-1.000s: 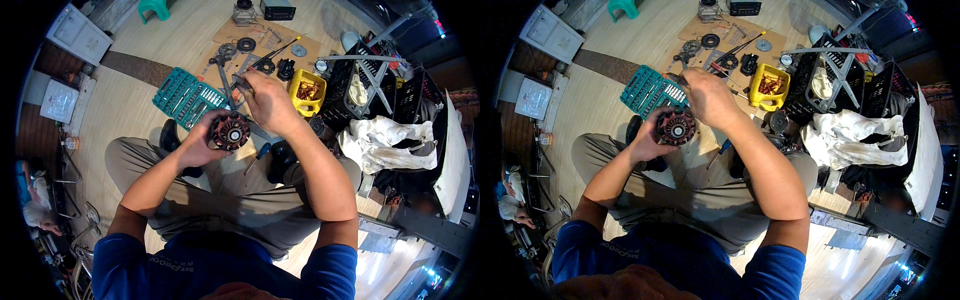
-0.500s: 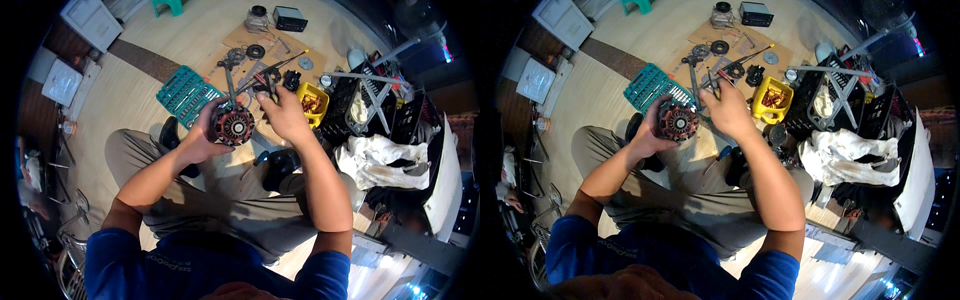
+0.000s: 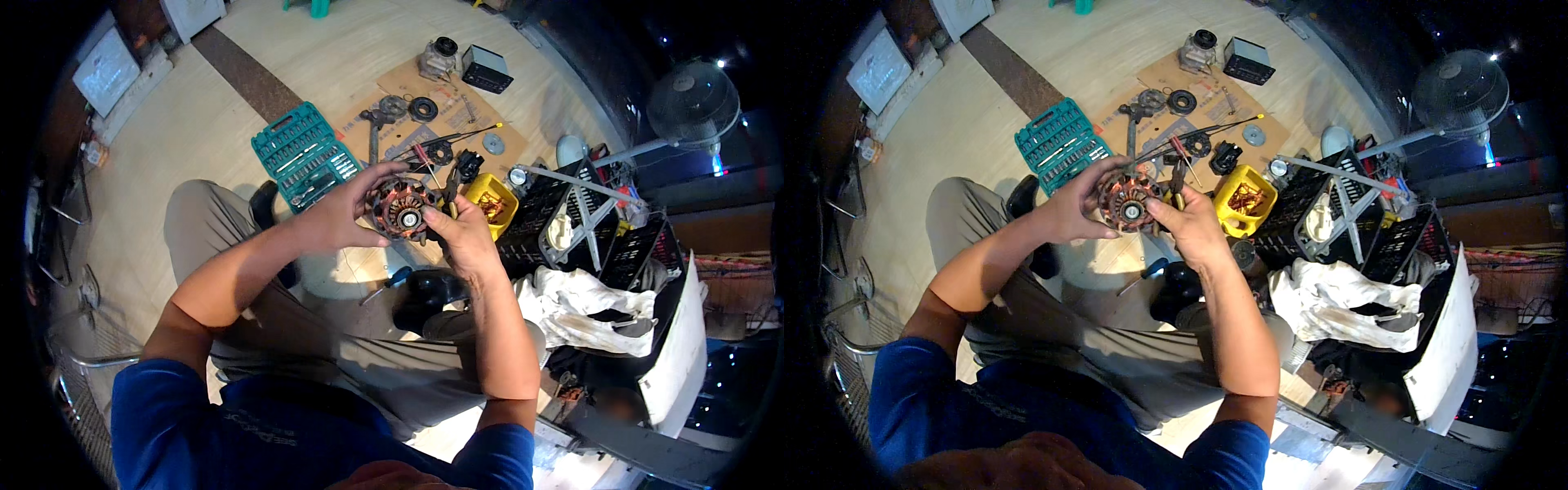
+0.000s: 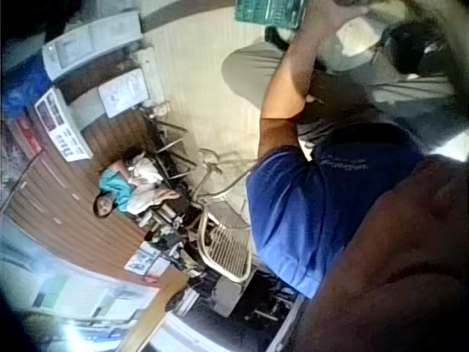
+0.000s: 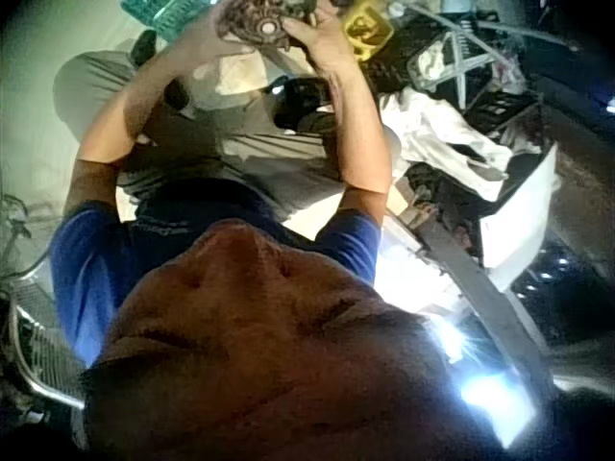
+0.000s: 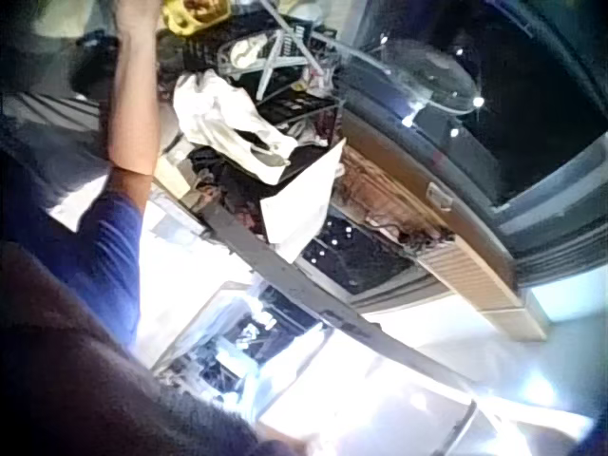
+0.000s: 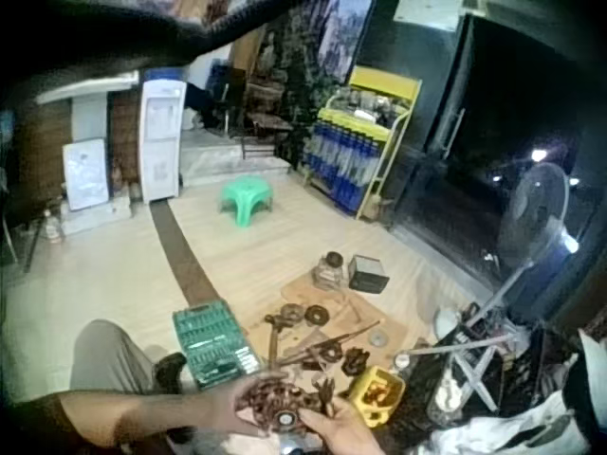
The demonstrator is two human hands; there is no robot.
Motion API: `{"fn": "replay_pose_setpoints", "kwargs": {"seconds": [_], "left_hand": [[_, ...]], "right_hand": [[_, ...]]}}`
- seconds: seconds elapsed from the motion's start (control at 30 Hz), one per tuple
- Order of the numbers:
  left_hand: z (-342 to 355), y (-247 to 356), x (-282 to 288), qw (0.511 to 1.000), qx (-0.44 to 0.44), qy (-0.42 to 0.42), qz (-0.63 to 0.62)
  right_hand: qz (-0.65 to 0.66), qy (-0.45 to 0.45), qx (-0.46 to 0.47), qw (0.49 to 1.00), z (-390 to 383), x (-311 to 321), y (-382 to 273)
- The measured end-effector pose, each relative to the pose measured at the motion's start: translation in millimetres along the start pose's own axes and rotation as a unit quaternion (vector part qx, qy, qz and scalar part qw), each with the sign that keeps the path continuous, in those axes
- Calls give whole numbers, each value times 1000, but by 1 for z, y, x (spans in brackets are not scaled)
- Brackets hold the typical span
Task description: The person works on a fan motor while sitting on the floor, using pliers to manipulate wires and parts of the internal assembly.
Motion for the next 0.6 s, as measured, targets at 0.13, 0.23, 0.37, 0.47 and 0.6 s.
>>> {"fn": "replay_pose_setpoints", "kwargs": {"seconds": [0.13, 0.23, 0.37, 0.47, 0.6], "left_hand": [[9, -24, 5, 973, 30, -77, -214], [8, -35, 17, 990, 122, -37, -62], [8, -58, 14, 971, 158, 4, -178], [10, -47, 13, 981, 131, 7, -146], [9, -42, 19, 979, 123, 41, -155]], "right_hand": [[-99, 19, -19, 995, -5, 17, -4], [-133, 6, -25, 991, -7, 19, -5], [-176, -28, -46, 983, -6, 11, 2], [-194, -27, -60, 979, -7, 2, 2], [-200, -30, -73, 977, -7, 1, 5]]}}
Point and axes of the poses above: each hand's wrist, its own z-axis towards the middle knuckle, its own x-axis out of the back of the hand, y = z × x, the point moved 8 cm from there along z, towards the middle knuckle, and after that the axes turned 1 degree about -y, right-handed, at the moved point
